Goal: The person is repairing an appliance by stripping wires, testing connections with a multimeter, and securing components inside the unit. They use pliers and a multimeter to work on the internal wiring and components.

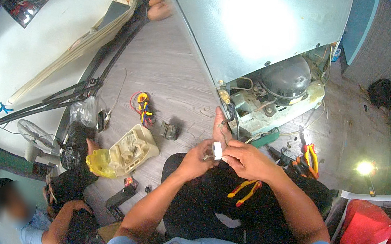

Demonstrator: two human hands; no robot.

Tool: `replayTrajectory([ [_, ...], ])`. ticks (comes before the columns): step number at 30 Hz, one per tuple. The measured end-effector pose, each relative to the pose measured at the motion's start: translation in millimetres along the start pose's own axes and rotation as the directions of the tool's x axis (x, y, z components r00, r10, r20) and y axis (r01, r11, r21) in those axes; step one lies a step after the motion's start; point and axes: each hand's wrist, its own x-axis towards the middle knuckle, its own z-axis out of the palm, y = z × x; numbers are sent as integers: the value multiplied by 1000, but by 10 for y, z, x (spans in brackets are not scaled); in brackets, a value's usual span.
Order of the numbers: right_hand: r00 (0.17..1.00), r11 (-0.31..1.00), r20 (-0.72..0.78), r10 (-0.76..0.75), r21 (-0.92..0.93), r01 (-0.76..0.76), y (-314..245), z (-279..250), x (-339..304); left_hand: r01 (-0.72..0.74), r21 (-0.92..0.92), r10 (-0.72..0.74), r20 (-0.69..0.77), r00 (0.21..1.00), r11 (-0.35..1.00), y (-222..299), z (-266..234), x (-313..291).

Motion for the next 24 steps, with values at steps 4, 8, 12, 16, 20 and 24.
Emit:
replayTrajectory([
  [4, 998, 998, -18, -57, -40, 56, 130, 46, -8, 112, -564, -7, 185, 983, 818, -89, -58, 33],
  [8, 1000, 998, 26, 3, -67, -1, 186, 59, -58, 116, -877, 152, 209, 966, 466, 189, -144, -53],
  [12, 999, 993, 41, 20, -114, -15, 129, 60, -19, 122, -723, -27, 142, 989, 680, 124, -75, -41],
  [16, 1000, 1000, 6, -6, -13, 6, 142, 47, -38, -81, -375, 85, -8, 996, 924, 258, 94, -130],
  [20, 998, 1000, 55, -7, -25, 8, 123, 21, -18, 282, -414, -239, 154, 959, 866, 74, 42, -55],
  [24, 1000, 997, 7, -2, -71, 3, 210, 80, -64, 378, -726, -144, 365, 920, 574, 150, -87, -90],
])
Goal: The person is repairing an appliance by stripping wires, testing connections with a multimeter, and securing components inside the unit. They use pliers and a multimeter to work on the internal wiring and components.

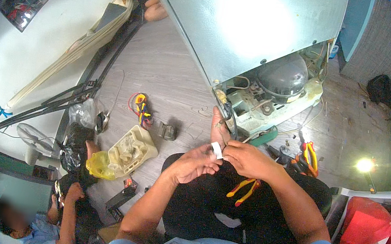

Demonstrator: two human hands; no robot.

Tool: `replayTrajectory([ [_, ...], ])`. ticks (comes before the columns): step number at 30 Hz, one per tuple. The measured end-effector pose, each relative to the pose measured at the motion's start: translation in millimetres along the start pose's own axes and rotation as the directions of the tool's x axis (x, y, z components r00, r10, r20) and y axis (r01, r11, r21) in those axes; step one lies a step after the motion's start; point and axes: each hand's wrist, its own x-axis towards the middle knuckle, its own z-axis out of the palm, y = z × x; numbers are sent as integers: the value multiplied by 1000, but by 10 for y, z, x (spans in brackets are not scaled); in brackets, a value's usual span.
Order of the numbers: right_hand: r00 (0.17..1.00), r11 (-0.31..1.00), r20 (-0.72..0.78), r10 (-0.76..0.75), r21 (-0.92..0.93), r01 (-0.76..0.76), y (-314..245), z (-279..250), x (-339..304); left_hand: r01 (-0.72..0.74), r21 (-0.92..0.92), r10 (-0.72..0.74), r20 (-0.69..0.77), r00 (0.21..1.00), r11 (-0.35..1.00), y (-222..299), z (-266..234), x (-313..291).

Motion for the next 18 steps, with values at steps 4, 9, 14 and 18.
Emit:
replayTrajectory([
  [4, 990, 996, -116, 78, 49, -72, -101, 38, 30, 61, -110, -70, -77, 995, 992, 44, -72, 110],
  [9, 998, 999, -52, 42, 1, -42, -41, 16, 39, -56, -176, 32, -138, 990, 983, 9, -92, 189],
  [14, 997, 999, -67, 26, -44, -29, -26, 14, 33, -232, -74, 228, -65, 972, 970, 20, 2, 127],
  [18, 996, 992, 7, 94, -80, -93, -64, -84, 74, -378, 4, 377, 20, 926, 926, -44, 11, 47],
])
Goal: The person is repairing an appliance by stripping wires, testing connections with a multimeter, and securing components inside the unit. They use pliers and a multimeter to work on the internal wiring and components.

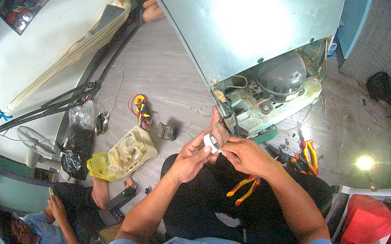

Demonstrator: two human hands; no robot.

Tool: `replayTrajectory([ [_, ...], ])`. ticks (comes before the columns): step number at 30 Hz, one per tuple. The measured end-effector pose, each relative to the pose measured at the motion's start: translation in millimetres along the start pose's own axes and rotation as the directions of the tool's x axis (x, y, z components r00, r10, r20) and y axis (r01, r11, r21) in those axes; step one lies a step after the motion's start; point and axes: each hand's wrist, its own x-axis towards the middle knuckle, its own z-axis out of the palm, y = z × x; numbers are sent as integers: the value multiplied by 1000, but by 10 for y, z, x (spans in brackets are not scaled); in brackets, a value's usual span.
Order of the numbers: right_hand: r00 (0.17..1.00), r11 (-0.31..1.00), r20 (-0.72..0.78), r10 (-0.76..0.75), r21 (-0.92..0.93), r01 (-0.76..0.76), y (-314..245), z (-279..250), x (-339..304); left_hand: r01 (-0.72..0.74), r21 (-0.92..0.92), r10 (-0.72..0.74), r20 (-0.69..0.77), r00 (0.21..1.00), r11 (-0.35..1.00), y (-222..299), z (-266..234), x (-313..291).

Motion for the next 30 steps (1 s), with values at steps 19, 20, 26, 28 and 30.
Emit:
replayTrajectory([
  [19, 999, 1000, 52, 0, 5, 0, 26, 25, -49, 32, -159, -30, 11, 999, 987, 135, 24, -7],
  [20, 999, 1000, 43, -2, 9, 2, 24, 24, -58, 48, 124, -51, 21, 999, 991, 55, -96, 37],
  [26, 996, 987, 6, -86, 139, 85, -69, 5, -12, 96, 483, -44, -118, 992, 870, -127, -104, 20],
  [28, 993, 980, -5, -118, 164, 117, -71, 24, -36, 209, 420, -143, -182, 973, 883, -89, -101, 62],
  [30, 997, 994, 19, -77, 80, 75, 1, 41, -53, 232, 289, -233, -31, 972, 929, 67, -76, 36],
])
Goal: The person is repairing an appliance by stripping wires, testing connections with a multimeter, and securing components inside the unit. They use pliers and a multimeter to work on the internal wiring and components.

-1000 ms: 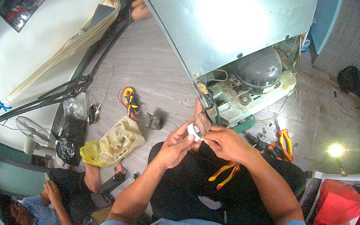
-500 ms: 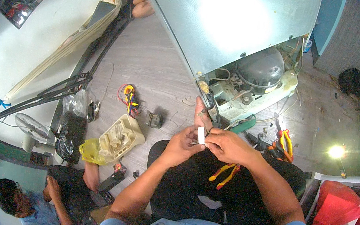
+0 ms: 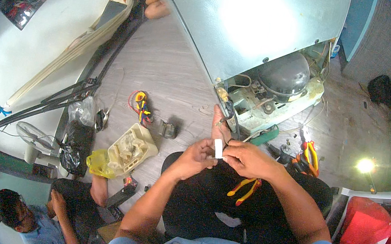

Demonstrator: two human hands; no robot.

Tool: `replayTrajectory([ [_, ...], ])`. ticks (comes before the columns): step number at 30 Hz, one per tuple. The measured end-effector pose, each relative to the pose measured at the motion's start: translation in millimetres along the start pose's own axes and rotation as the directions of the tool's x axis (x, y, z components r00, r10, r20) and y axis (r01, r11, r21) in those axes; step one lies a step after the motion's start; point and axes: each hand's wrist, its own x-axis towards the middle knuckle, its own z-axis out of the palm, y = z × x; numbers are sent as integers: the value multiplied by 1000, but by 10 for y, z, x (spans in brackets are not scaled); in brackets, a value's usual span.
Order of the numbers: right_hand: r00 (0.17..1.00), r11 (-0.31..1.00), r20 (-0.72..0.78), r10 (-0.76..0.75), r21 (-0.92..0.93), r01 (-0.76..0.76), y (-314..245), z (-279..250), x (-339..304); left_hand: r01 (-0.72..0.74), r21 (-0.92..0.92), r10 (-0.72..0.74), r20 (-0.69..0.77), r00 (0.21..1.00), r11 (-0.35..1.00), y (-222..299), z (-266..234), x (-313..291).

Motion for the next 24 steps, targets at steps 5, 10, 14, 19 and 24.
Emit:
replayTrajectory([
  [5, 998, 997, 6, 62, -52, -61, -43, 10, 25, 150, -211, -157, -18, 987, 966, 49, -40, 4],
  [10, 994, 997, -83, 76, 0, -76, -57, 78, 48, 173, -273, -200, -77, 977, 946, 78, 40, 68],
  [14, 993, 997, -98, 71, -36, -75, -9, 81, 45, 65, -372, -126, -142, 982, 926, 10, 26, 122],
  [19, 990, 994, -98, 96, -49, -102, -73, -38, 26, -71, -231, 64, -37, 997, 970, 141, 10, 35],
  [24, 991, 990, -54, 119, -70, -123, -115, -67, 33, 32, -360, 43, 198, 979, 932, 78, -198, -10],
])
